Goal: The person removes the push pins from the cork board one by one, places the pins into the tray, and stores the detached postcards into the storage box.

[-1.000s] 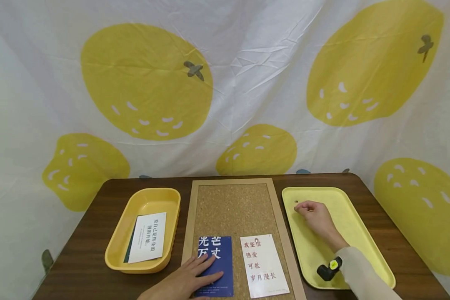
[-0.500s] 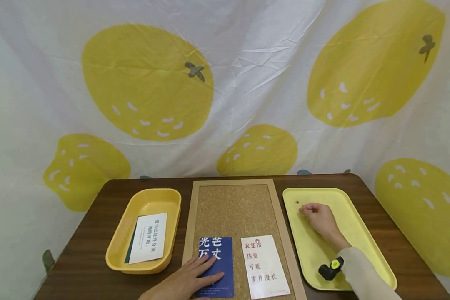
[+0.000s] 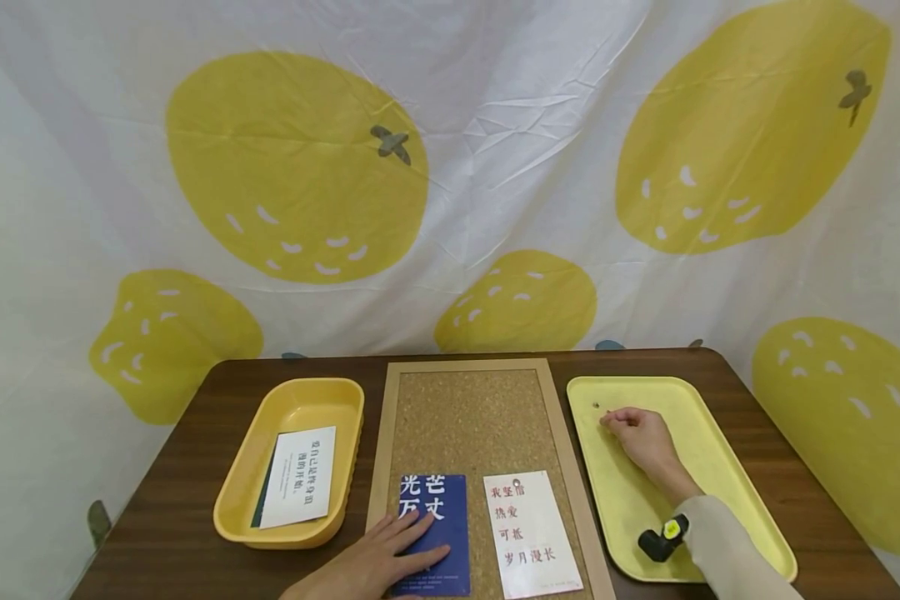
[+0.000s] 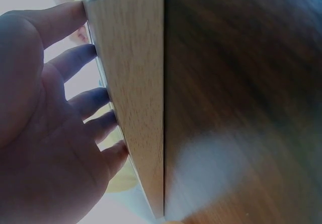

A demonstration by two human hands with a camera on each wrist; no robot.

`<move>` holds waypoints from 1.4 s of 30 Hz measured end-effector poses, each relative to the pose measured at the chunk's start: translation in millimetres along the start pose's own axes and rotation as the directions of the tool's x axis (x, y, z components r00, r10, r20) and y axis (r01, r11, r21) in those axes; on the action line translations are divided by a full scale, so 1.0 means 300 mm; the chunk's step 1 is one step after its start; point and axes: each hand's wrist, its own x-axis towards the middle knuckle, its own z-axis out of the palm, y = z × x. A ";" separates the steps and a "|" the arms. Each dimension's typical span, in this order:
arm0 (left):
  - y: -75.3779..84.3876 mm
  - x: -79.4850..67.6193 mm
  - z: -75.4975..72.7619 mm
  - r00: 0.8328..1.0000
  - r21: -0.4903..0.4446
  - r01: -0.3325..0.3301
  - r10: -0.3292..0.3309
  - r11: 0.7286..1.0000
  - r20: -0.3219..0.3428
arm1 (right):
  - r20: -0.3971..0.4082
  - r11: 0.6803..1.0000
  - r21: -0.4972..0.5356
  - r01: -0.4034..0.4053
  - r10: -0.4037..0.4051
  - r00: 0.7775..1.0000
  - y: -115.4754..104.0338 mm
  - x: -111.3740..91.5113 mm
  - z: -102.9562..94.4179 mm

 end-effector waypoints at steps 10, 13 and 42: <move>0.001 -0.001 0.001 1.000 -0.002 0.004 -0.004 1.000 -0.007 | -0.014 1.000 -0.015 -0.001 0.001 1.000 0.011 0.003 0.002; 0.001 -0.001 0.001 1.000 -0.003 -0.001 0.001 1.000 -0.013 | -0.019 1.000 -0.017 0.002 -0.003 1.000 0.012 0.005 0.002; -0.004 0.000 0.002 1.000 0.036 -0.023 0.023 0.999 -0.013 | -0.019 1.000 0.013 0.000 0.000 1.000 0.000 -0.003 -0.006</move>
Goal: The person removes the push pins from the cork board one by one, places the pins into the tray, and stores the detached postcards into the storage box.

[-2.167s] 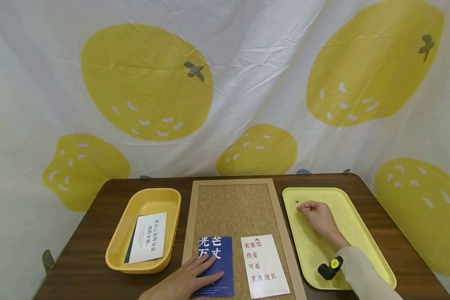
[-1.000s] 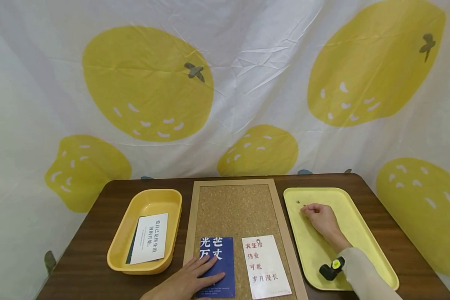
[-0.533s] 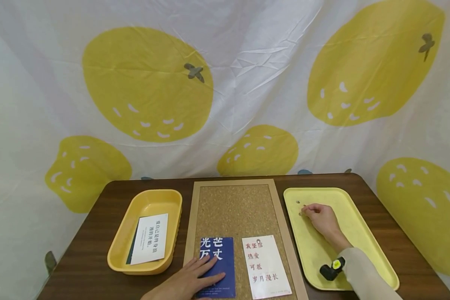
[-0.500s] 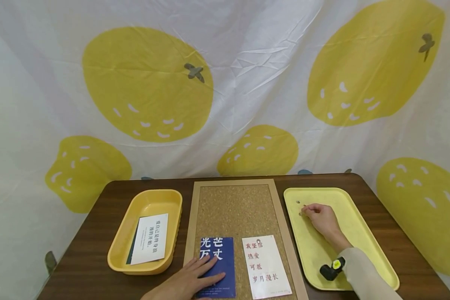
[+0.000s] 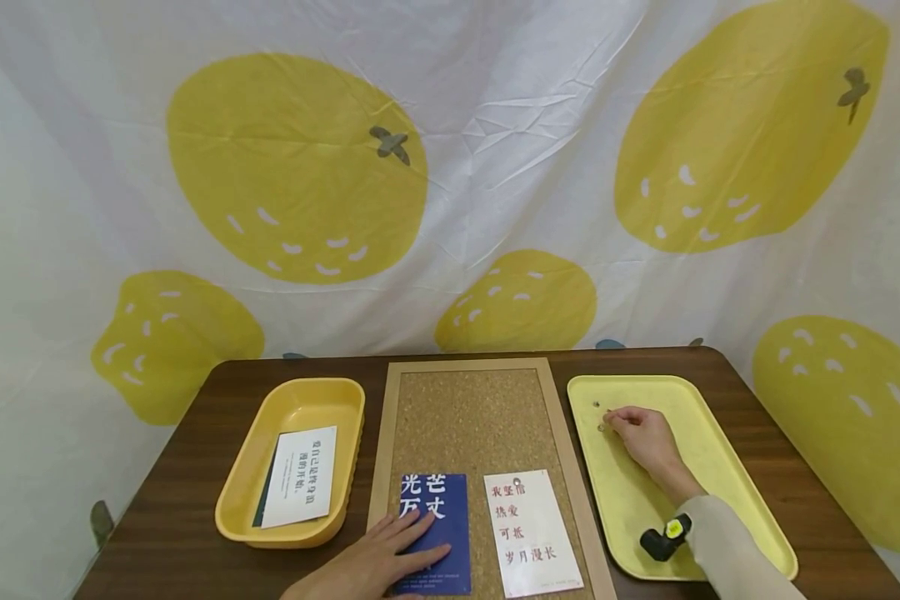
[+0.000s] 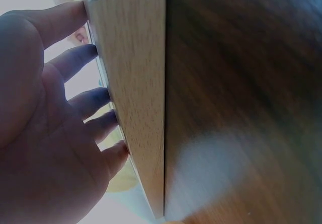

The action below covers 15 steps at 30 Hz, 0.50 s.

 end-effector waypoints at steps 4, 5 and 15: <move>0.002 0.000 -0.002 1.000 -0.001 0.002 -0.002 1.000 0.005 | 0.006 1.000 0.012 -0.004 0.004 1.000 -0.008 -0.001 -0.002; 0.003 0.000 -0.001 1.000 -0.004 0.006 -0.006 1.000 0.006 | 0.009 1.000 0.018 -0.001 0.000 1.000 -0.011 0.000 -0.003; 0.002 0.004 0.003 1.000 -0.008 0.017 -0.017 1.000 0.003 | 0.049 0.995 0.073 0.063 -0.067 0.997 -0.052 0.002 0.014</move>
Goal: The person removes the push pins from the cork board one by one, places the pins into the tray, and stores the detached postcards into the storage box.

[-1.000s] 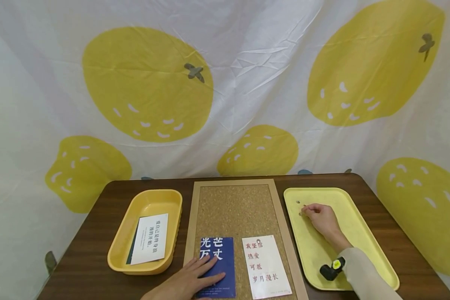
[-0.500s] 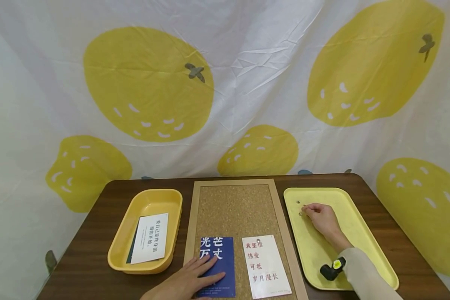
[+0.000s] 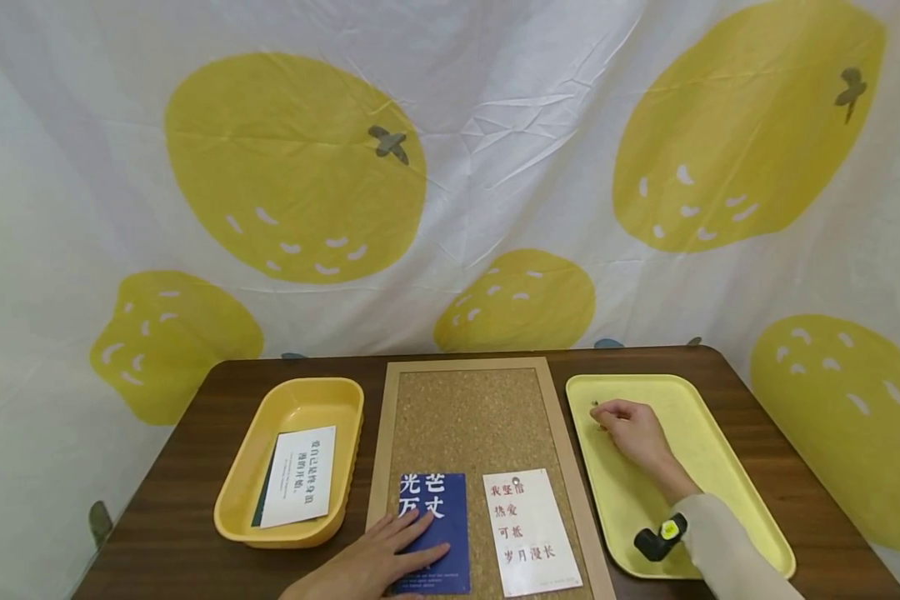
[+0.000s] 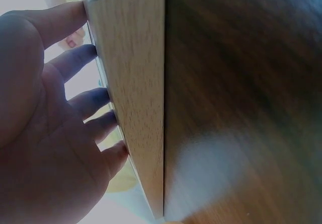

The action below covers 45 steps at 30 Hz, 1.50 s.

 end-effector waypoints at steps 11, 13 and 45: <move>0.001 0.000 0.004 1.000 0.007 0.004 -0.004 1.000 -0.006 | 0.115 0.992 0.127 0.019 -0.033 0.993 -0.109 -0.046 0.097; 0.002 0.001 0.003 1.000 0.007 0.009 -0.009 1.000 -0.002 | 0.134 0.992 0.121 0.036 -0.052 0.990 -0.128 -0.060 0.119; 0.012 -0.002 0.004 1.000 0.031 0.023 -0.023 0.999 -0.011 | 0.479 0.969 0.160 0.187 -0.242 0.844 -0.275 -0.251 0.444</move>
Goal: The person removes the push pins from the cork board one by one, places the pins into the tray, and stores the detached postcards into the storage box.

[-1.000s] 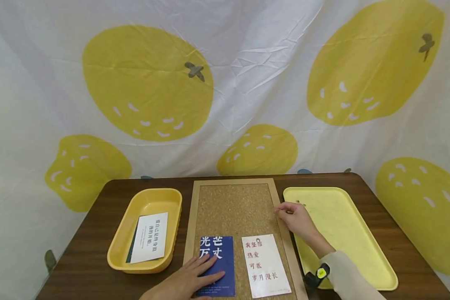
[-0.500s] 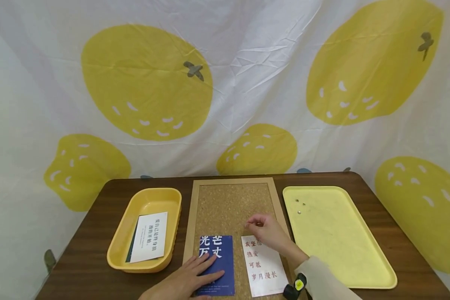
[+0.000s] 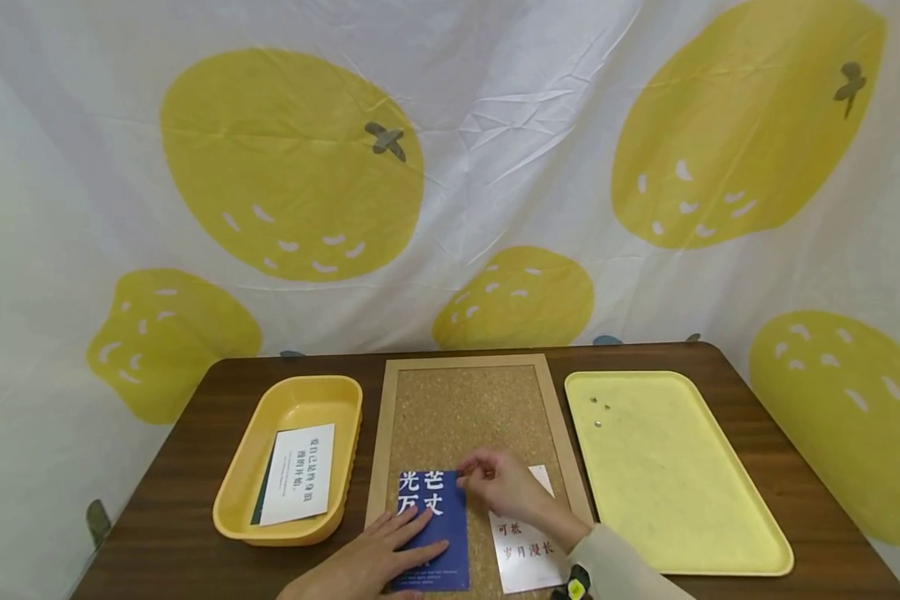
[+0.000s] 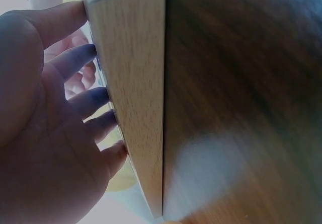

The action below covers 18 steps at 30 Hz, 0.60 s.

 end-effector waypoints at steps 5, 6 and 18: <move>0.000 0.000 0.001 1.000 -0.014 0.009 -0.009 1.000 0.005 | -0.015 1.000 -0.030 -0.007 0.007 1.000 -0.002 -0.005 0.008; 0.000 0.000 0.001 1.000 -0.014 0.008 -0.008 1.000 0.004 | -0.018 0.999 -0.029 -0.012 0.012 1.000 -0.002 -0.006 0.008; 0.004 -0.002 -0.002 1.000 0.001 -0.001 0.001 1.000 -0.002 | -0.053 0.997 0.040 -0.065 0.067 0.996 0.010 -0.011 0.017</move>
